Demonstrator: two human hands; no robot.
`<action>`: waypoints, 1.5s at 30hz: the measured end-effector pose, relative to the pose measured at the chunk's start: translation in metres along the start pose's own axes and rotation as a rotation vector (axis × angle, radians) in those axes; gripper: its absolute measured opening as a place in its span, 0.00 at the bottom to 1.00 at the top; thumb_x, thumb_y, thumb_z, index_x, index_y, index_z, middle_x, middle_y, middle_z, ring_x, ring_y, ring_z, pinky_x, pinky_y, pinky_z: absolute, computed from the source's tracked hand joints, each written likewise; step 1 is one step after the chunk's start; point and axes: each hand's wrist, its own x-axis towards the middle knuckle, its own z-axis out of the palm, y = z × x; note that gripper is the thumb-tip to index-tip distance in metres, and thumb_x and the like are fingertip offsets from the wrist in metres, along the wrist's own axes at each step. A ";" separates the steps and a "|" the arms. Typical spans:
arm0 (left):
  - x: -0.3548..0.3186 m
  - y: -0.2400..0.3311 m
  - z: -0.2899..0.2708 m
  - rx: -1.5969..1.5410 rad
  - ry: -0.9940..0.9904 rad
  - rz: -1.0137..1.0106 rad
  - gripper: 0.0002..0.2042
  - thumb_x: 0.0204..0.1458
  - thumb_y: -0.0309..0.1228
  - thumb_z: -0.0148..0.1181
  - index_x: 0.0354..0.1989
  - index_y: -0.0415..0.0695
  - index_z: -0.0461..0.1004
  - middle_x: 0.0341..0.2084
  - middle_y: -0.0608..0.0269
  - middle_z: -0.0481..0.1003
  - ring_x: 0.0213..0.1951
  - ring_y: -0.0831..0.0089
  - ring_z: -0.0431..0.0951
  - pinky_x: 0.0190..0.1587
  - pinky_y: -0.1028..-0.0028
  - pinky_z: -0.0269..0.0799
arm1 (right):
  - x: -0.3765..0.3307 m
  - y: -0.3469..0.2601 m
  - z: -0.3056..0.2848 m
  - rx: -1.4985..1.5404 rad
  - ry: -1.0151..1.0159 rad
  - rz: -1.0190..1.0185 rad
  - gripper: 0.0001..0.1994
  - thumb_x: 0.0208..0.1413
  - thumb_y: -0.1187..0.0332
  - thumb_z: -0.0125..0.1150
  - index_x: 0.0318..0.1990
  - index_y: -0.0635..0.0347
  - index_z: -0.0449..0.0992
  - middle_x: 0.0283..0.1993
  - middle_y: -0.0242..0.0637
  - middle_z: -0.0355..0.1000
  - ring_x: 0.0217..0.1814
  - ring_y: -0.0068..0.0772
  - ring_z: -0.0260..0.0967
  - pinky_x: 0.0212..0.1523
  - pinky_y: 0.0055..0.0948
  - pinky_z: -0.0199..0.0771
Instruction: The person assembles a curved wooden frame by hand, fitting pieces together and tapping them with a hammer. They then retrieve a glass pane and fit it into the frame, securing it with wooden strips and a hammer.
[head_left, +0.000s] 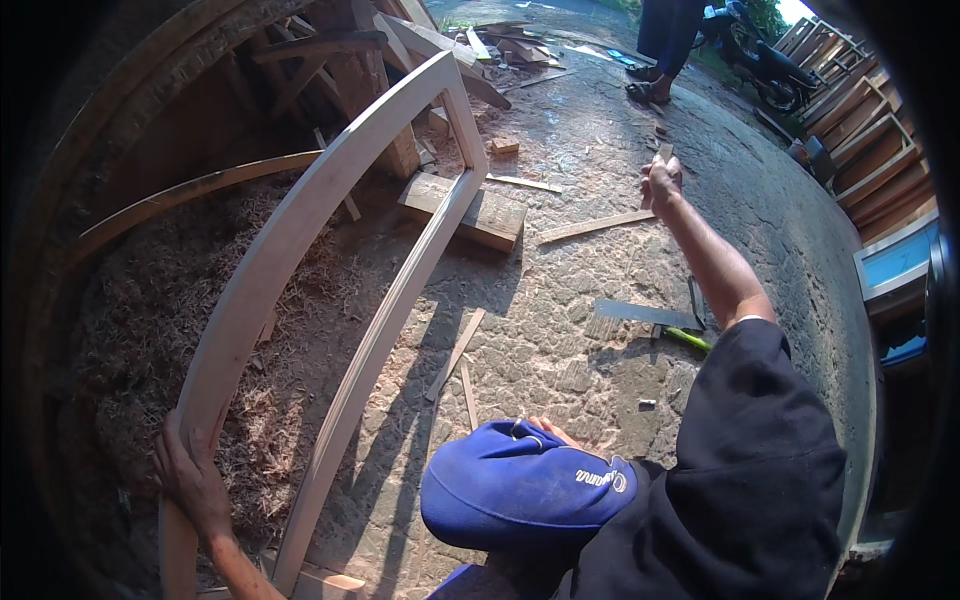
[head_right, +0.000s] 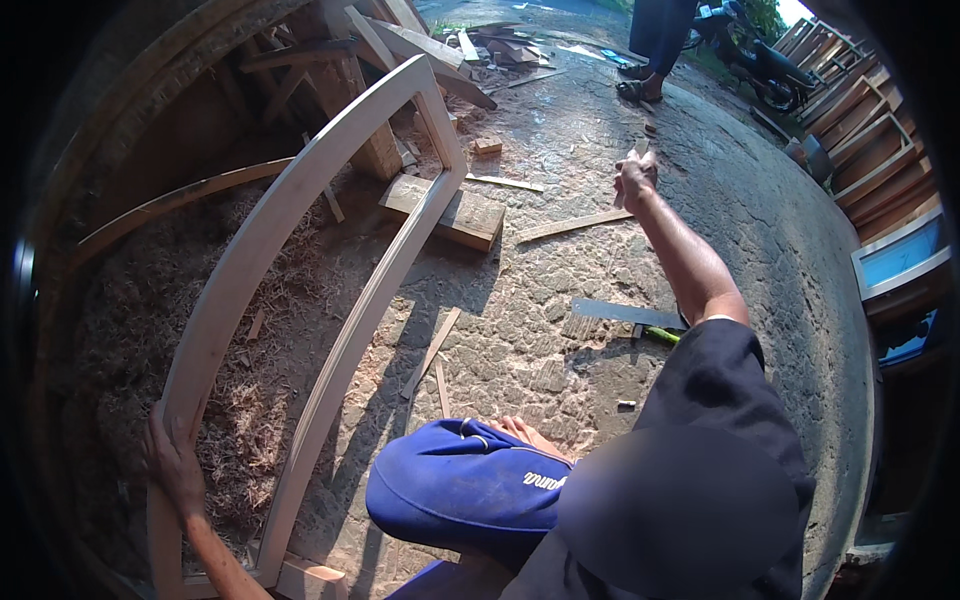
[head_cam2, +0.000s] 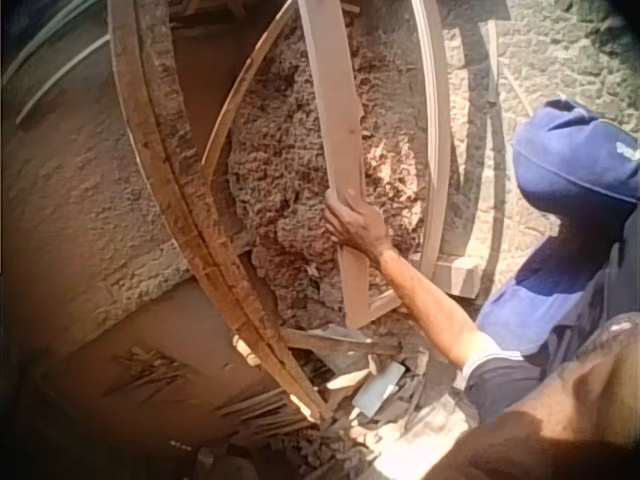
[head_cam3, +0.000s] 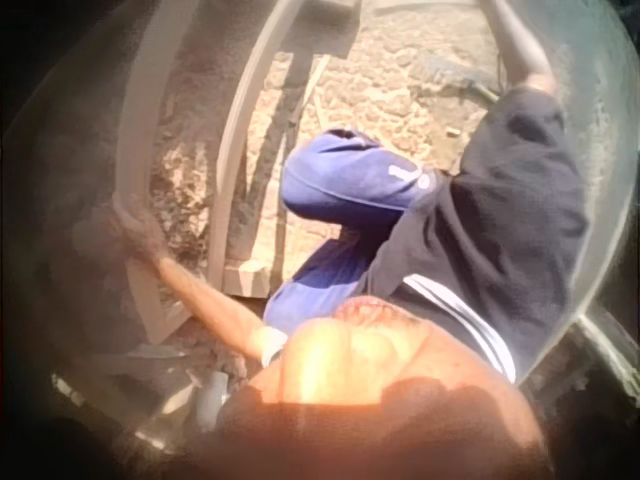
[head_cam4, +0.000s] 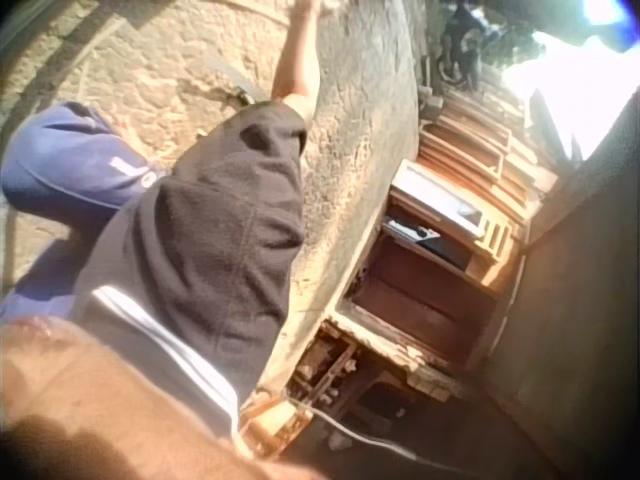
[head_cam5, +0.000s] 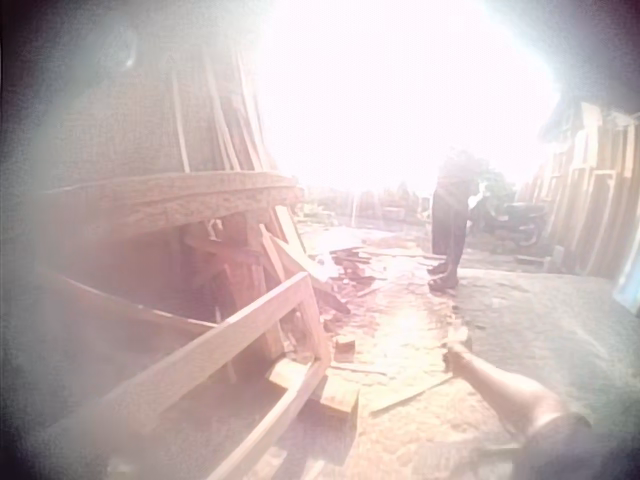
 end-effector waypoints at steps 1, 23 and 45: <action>-0.001 0.002 -0.001 0.010 0.000 0.003 0.24 0.70 0.47 0.45 0.66 0.44 0.67 0.58 0.50 0.72 0.60 0.46 0.70 0.63 0.48 0.61 | 0.040 -0.058 0.005 -0.108 0.115 -0.175 0.11 0.72 0.58 0.46 0.49 0.53 0.61 0.28 0.34 0.73 0.19 0.26 0.69 0.16 0.28 0.70; -0.002 0.017 -0.004 -0.013 0.077 -0.030 0.26 0.60 0.50 0.60 0.63 0.51 0.69 0.48 0.57 0.74 0.52 0.56 0.71 0.57 0.50 0.60 | -0.720 -0.043 0.271 0.385 -2.242 -0.898 0.19 0.69 0.61 0.57 0.64 0.54 0.72 0.42 0.37 0.79 0.43 0.28 0.78 0.40 0.32 0.78; 0.003 0.013 0.011 -0.072 0.193 -0.011 0.22 0.60 0.48 0.61 0.54 0.46 0.73 0.46 0.53 0.75 0.51 0.57 0.71 0.55 0.50 0.60 | -0.881 -0.055 0.281 0.243 -2.287 -0.526 0.13 0.66 0.68 0.61 0.52 0.66 0.80 0.34 0.33 0.79 0.33 0.19 0.74 0.33 0.27 0.76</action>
